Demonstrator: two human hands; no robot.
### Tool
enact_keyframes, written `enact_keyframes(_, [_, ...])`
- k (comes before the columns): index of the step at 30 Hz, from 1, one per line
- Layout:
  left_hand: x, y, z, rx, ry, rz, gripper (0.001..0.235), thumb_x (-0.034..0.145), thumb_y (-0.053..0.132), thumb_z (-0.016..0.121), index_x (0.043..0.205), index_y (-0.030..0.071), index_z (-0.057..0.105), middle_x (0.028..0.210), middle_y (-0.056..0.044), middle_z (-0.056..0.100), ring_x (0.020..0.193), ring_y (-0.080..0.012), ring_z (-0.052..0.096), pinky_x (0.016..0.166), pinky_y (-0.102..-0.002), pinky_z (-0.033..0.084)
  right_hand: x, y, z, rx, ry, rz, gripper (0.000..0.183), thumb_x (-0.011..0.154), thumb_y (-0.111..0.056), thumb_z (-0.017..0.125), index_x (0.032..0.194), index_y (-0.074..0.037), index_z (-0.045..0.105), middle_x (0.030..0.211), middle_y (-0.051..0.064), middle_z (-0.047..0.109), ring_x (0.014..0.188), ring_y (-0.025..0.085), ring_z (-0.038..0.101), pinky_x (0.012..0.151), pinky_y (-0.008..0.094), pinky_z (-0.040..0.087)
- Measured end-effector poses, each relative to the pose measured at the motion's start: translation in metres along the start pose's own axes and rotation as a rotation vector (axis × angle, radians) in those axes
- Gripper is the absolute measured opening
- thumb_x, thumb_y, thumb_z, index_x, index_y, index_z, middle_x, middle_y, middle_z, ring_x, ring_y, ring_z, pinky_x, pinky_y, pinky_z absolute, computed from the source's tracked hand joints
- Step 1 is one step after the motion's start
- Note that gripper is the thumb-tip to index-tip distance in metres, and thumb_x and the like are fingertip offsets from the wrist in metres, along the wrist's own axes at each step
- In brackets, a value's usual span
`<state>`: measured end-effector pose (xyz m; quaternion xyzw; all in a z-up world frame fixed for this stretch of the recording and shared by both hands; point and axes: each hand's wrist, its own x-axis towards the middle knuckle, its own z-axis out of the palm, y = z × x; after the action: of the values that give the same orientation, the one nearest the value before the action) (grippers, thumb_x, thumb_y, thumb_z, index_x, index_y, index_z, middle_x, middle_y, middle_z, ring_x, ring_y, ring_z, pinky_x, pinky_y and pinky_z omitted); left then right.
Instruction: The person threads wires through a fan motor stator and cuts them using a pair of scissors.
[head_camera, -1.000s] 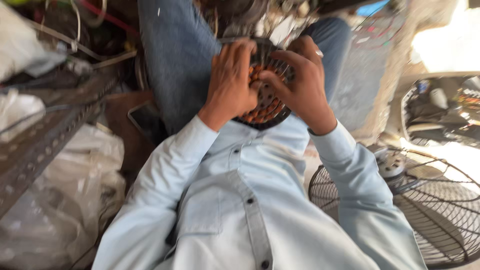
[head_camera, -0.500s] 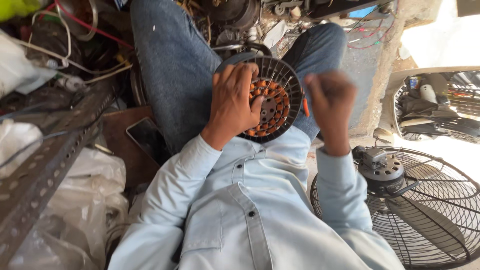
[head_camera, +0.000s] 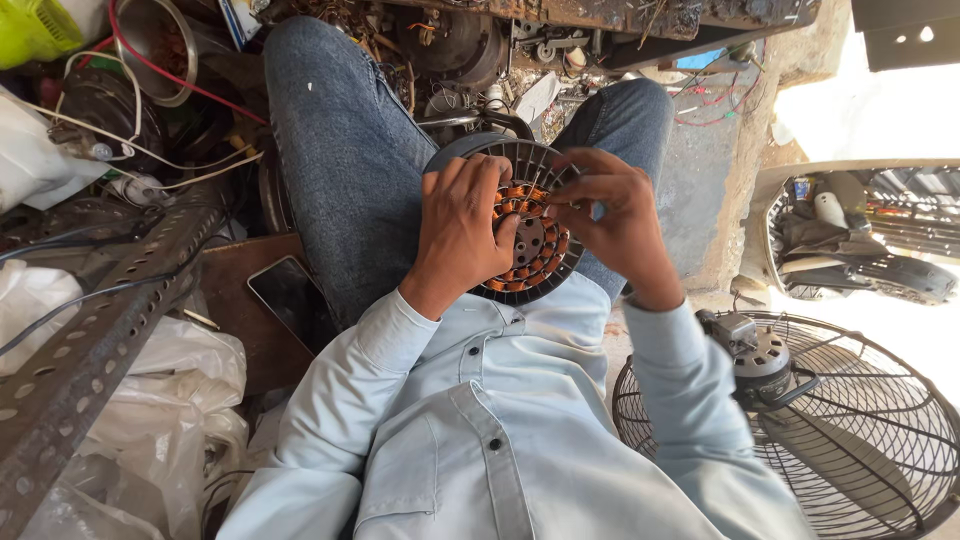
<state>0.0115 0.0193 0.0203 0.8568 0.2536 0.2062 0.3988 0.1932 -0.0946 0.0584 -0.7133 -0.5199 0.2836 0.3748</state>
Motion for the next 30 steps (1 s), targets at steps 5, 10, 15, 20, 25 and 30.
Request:
enact_keyframes(5, [0.000,-0.002,0.002,0.002,-0.007,0.001,0.056,0.074,0.013,0.082,0.121,0.005,0.053,0.115,-0.010,0.061,0.107,-0.0279,0.057,0.092,-0.045,0.036,0.038,-0.019,-0.008,-0.103,-0.236,-0.242,0.014,0.079,0.001,0.078,0.091,-0.001,0.073,0.104,0.013,0.073,0.086,0.028,0.071,0.075,0.036,0.056])
enact_keyframes(10, [-0.001,-0.003,0.003,0.001,0.022,0.019,0.059,0.073,0.014,0.082,0.123,0.004,0.052,0.117,-0.012,0.061,0.109,-0.0288,0.056,0.093,-0.046,0.036,0.043,-0.011,-0.003,-0.162,-0.279,-0.206,0.013,0.081,0.001,0.078,0.093,-0.003,0.076,0.089,0.009,0.074,0.079,0.027,0.070,0.071,0.038,0.056])
enact_keyframes(15, [-0.001,-0.002,0.004,0.004,-0.007,-0.018,0.056,0.073,0.014,0.082,0.121,0.006,0.053,0.116,-0.011,0.061,0.110,-0.0291,0.056,0.093,-0.046,0.036,0.030,-0.018,0.007,-0.351,-0.161,-0.212,0.013,0.080,-0.001,0.080,0.092,-0.003,0.075,0.083,0.010,0.071,0.075,0.031,0.068,0.069,0.040,0.054])
enact_keyframes(20, [-0.002,-0.002,0.004,0.010,0.031,0.024,0.059,0.073,0.014,0.081,0.123,0.004,0.052,0.117,-0.013,0.060,0.110,-0.0299,0.055,0.094,-0.047,0.035,0.023,-0.025,0.009,-0.228,-0.088,-0.076,0.016,0.088,-0.004,0.077,0.097,-0.001,0.065,0.088,0.009,0.072,0.077,0.027,0.072,0.067,0.037,0.055])
enact_keyframes(25, [-0.001,0.000,0.003,0.005,0.014,0.005,0.055,0.073,0.014,0.081,0.119,0.007,0.052,0.113,-0.011,0.060,0.108,-0.0294,0.056,0.092,-0.047,0.035,0.018,-0.027,0.005,-0.377,-0.114,-0.131,0.010,0.084,-0.003,0.077,0.093,-0.004,0.073,0.082,0.012,0.070,0.072,0.030,0.068,0.066,0.040,0.054])
enact_keyframes(30, [-0.001,0.000,0.004,0.022,0.032,0.026,0.055,0.074,0.013,0.081,0.120,0.007,0.052,0.111,-0.010,0.059,0.105,-0.0280,0.056,0.092,-0.047,0.035,0.017,-0.028,0.001,-0.475,-0.206,-0.149,0.012,0.087,-0.004,0.077,0.099,-0.003,0.076,0.081,0.014,0.068,0.073,0.031,0.067,0.067,0.043,0.052])
